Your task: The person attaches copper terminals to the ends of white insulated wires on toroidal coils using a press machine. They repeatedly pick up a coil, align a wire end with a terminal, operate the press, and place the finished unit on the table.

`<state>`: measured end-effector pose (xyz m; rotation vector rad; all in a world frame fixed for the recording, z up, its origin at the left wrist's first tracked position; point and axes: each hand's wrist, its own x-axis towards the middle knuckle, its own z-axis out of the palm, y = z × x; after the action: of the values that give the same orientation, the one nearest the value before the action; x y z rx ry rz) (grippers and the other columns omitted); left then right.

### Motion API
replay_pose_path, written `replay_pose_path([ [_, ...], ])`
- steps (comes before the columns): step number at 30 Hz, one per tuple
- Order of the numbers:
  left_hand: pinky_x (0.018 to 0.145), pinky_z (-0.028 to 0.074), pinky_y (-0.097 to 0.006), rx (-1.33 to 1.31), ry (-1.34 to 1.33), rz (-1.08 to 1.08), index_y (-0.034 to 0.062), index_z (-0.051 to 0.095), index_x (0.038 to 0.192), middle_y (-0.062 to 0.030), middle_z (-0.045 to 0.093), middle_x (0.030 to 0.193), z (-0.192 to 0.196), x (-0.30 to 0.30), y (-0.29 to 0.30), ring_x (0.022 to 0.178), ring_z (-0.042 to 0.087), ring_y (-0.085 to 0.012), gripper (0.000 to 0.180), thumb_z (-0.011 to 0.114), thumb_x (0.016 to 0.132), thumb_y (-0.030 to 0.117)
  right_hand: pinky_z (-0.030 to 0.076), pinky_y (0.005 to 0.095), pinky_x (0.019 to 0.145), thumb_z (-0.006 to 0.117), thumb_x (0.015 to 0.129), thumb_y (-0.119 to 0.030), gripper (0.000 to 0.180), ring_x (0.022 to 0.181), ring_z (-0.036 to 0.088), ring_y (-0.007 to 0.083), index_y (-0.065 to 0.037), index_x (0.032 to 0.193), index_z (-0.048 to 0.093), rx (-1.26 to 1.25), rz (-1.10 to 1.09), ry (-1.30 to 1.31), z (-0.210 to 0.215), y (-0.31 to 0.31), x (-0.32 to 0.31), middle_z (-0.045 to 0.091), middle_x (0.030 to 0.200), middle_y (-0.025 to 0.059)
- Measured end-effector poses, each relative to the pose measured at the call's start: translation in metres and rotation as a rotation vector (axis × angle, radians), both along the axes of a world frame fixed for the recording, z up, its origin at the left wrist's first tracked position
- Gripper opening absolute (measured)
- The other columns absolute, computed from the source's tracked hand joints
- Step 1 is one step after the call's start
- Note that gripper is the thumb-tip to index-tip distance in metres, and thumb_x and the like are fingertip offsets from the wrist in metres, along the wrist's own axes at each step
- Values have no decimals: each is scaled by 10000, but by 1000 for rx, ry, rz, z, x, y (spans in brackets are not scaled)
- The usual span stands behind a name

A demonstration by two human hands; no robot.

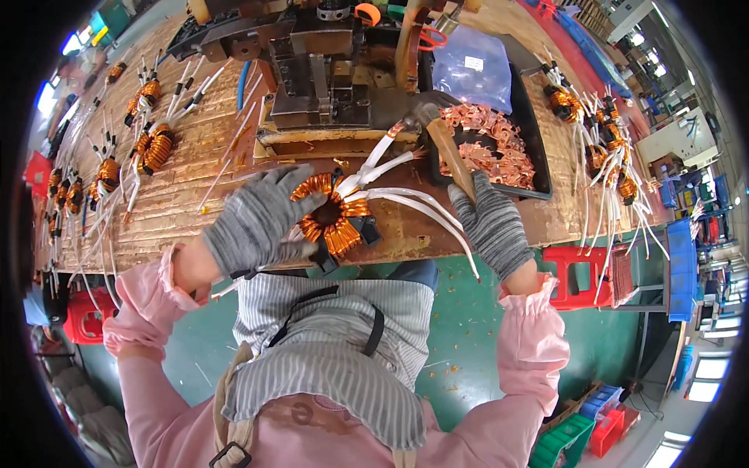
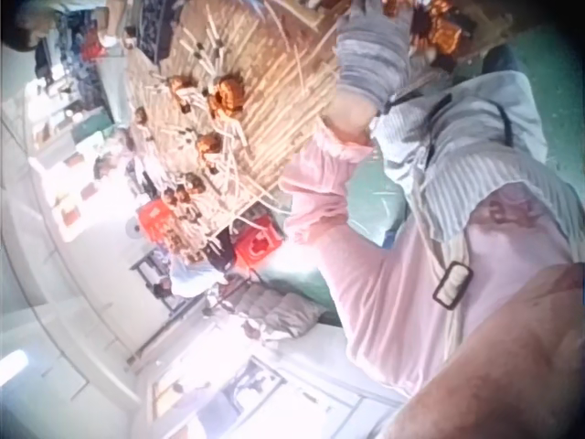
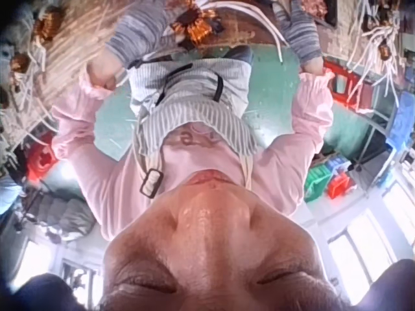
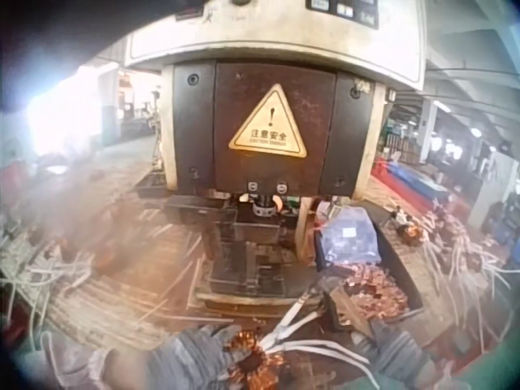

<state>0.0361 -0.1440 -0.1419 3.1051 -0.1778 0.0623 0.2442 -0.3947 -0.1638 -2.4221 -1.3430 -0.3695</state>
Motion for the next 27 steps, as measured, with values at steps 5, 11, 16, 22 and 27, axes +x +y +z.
replay_pose_path([
  [5, 846, 400, -383, -71, -198, -47, 52, 446, 1176, -155, 435, 1175, -14, 59, -13, 1013, 466, -311, 458, 487, 810, 326, 449, 419, 586, 529, 817, -318, 415, 698, 559, 394, 72, 957, 512, -28, -91, 94, 3, 4, -4, 561, 741, 256],
  [11, 680, 445, -397, -270, -168, 221, 62, 516, 1057, -148, 573, 891, -40, 96, -23, 782, 558, -310, 356, 467, 823, 325, 448, 420, 593, 537, 815, -310, 418, 692, 556, 393, 73, 978, 508, -27, 3, 37, -1, 1, 0, 558, 740, 258],
  [16, 650, 445, -407, -357, -59, 295, 91, 563, 954, -144, 598, 770, -40, 113, -16, 730, 571, -318, 319, 436, 839, 359, 449, 417, 606, 554, 808, -290, 409, 697, 557, 388, 76, 986, 506, -59, 32, 15, -4, -4, 0, 557, 751, 263],
  [22, 660, 438, -352, -687, 110, 358, 66, 609, 882, -129, 599, 705, -61, 130, 0, 672, 567, -279, 407, 457, 828, 440, 452, 407, 615, 557, 808, -286, 399, 721, 564, 379, 79, 965, 515, -8, 11, 30, -4, -1, 0, 560, 783, 261],
  [27, 665, 435, -361, -606, -6, 327, 56, 602, 883, -135, 595, 701, -75, 134, 1, 688, 567, -297, 405, 435, 840, 423, 447, 398, 580, 555, 810, -287, 386, 699, 569, 369, 71, 949, 511, 0, -19, 137, 7, -1, -3, 561, 761, 250],
])
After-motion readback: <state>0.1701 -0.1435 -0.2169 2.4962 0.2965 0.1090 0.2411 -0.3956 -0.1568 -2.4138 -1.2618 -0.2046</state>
